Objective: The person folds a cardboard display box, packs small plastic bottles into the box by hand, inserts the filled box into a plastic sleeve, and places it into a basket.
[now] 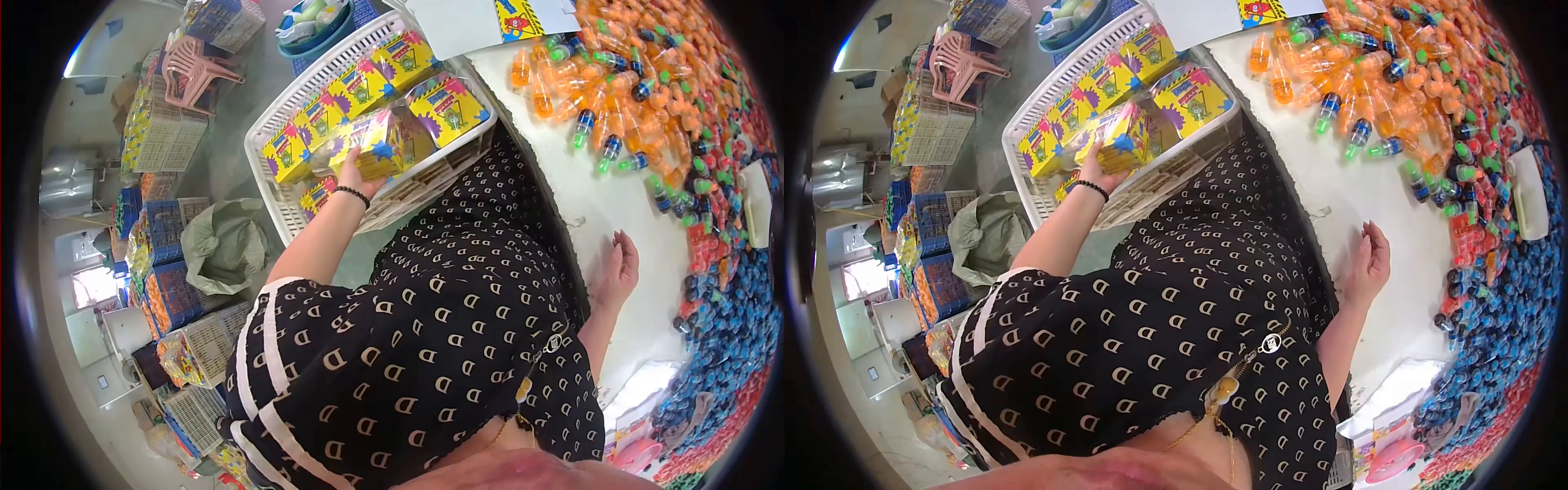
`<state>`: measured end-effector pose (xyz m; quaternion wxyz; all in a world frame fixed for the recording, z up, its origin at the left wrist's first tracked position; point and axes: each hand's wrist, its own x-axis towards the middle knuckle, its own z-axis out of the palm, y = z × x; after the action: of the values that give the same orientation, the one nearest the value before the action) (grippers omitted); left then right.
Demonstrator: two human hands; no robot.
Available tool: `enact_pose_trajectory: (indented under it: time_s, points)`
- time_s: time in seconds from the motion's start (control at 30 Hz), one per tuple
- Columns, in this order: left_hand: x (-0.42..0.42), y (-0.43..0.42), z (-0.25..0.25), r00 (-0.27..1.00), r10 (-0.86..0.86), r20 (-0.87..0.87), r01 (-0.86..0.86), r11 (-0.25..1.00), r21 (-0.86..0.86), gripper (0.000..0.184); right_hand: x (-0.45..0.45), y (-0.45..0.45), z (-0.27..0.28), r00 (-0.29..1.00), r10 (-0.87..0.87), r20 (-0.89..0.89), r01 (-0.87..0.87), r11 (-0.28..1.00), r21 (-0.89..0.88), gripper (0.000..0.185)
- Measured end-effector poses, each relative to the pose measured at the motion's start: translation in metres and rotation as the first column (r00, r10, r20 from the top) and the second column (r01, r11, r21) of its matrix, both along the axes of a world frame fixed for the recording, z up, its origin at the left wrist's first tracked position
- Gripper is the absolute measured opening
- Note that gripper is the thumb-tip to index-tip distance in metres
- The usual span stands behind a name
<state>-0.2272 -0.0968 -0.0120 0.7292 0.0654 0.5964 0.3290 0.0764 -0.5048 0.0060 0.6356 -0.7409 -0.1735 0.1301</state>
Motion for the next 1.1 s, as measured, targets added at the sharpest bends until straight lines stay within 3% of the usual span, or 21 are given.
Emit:
enact_pose_trajectory:
  time_s: [0.07, 0.17, 0.2, 0.3, 0.33, 0.37, 0.43, 0.5, 0.57, 0.63, 0.73, 0.8, 0.83, 0.9, 0.97, 1.03, 1.1]
  points:
    - [-0.002, 0.003, -0.015, 1.000, 0.003, 0.003, -0.003, 0.999, -0.042, 0.041, -0.001, 0.000, 0.000, 1.000, -0.002, 0.008, 0.003, 1.000, -0.010, 0.027]
    - [-0.004, 0.013, -0.022, 0.943, -0.331, 0.016, 0.331, 0.943, -0.011, 0.045, -0.003, -0.001, 0.001, 0.999, 0.017, 0.038, -0.014, 0.996, -0.083, 0.028]
    - [-0.004, 0.016, -0.017, 0.941, -0.339, 0.022, 0.339, 0.941, -0.005, 0.045, -0.001, 0.000, 0.000, 0.999, 0.009, 0.046, -0.006, 0.997, -0.080, 0.028]
    - [-0.006, 0.016, 0.013, 0.778, -0.588, -0.221, 0.591, 0.804, -0.057, 0.050, -0.003, 0.001, -0.006, 0.982, 0.050, 0.180, -0.018, 0.985, -0.173, 0.027]
    - [0.002, 0.020, 0.020, 0.773, -0.595, -0.221, 0.600, 0.798, -0.053, 0.050, -0.003, 0.002, -0.006, 0.982, 0.040, 0.182, -0.008, 0.985, -0.171, 0.027]
    - [0.012, 0.024, 0.024, 0.776, -0.539, -0.329, 0.606, 0.781, 0.151, 0.048, -0.006, 0.004, -0.005, 0.982, 0.034, 0.184, -0.004, 0.987, -0.161, 0.025]
    - [0.047, 0.035, 0.038, 0.798, -0.369, -0.476, 0.596, 0.599, 0.535, 0.044, -0.007, 0.007, -0.001, 0.980, 0.010, 0.199, 0.018, 0.990, -0.137, 0.022]
    - [0.104, 0.043, 0.078, 0.773, -0.490, -0.402, 0.613, 0.418, 0.670, 0.054, -0.007, 0.008, 0.004, 0.972, 0.004, 0.236, 0.036, 0.986, -0.162, 0.021]
    - [0.167, 0.061, 0.093, 0.784, -0.526, -0.329, 0.545, 0.332, 0.770, 0.051, -0.007, 0.010, 0.011, 0.959, 0.041, 0.282, 0.026, 0.973, -0.228, 0.019]
    - [0.229, 0.077, 0.108, 0.738, -0.657, -0.153, 0.530, 0.425, 0.734, 0.051, -0.009, 0.011, 0.016, 0.951, 0.023, 0.309, 0.056, 0.968, -0.244, 0.019]
    - [0.321, 0.119, 0.089, 0.724, -0.658, -0.206, 0.584, 0.427, 0.690, 0.046, -0.009, 0.015, 0.020, 0.938, 0.011, 0.346, 0.094, 0.954, -0.285, 0.018]
    - [0.370, 0.144, 0.072, 0.572, -0.555, -0.604, 0.816, 0.314, 0.485, 0.035, -0.009, 0.015, 0.016, 0.931, 0.021, 0.364, 0.095, 0.950, -0.297, 0.018]
    - [0.391, 0.158, 0.054, 0.557, -0.576, -0.598, 0.822, 0.281, 0.495, 0.035, -0.010, 0.013, 0.017, 0.929, 0.019, 0.369, 0.101, 0.947, -0.305, 0.019]
    - [0.418, 0.185, 0.026, 0.739, -0.652, -0.169, 0.582, 0.492, 0.647, 0.029, -0.015, 0.015, 0.022, 0.916, -0.010, 0.400, 0.140, 0.944, -0.298, 0.019]
    - [0.427, 0.203, 0.030, 0.712, -0.603, -0.359, 0.661, 0.406, 0.631, 0.030, -0.013, 0.016, 0.025, 0.894, 0.022, 0.448, 0.122, 0.949, -0.291, 0.020]
    - [0.394, 0.157, 0.104, 0.677, -0.158, -0.719, 0.732, 0.039, 0.680, 0.031, -0.010, 0.012, 0.020, 0.902, 0.014, 0.432, 0.117, 0.955, -0.274, 0.022]
    - [0.370, 0.114, 0.159, 0.681, 0.005, -0.732, 0.723, -0.159, 0.672, 0.030, -0.008, 0.008, 0.014, 0.922, 0.038, 0.387, 0.062, 0.968, -0.243, 0.026]
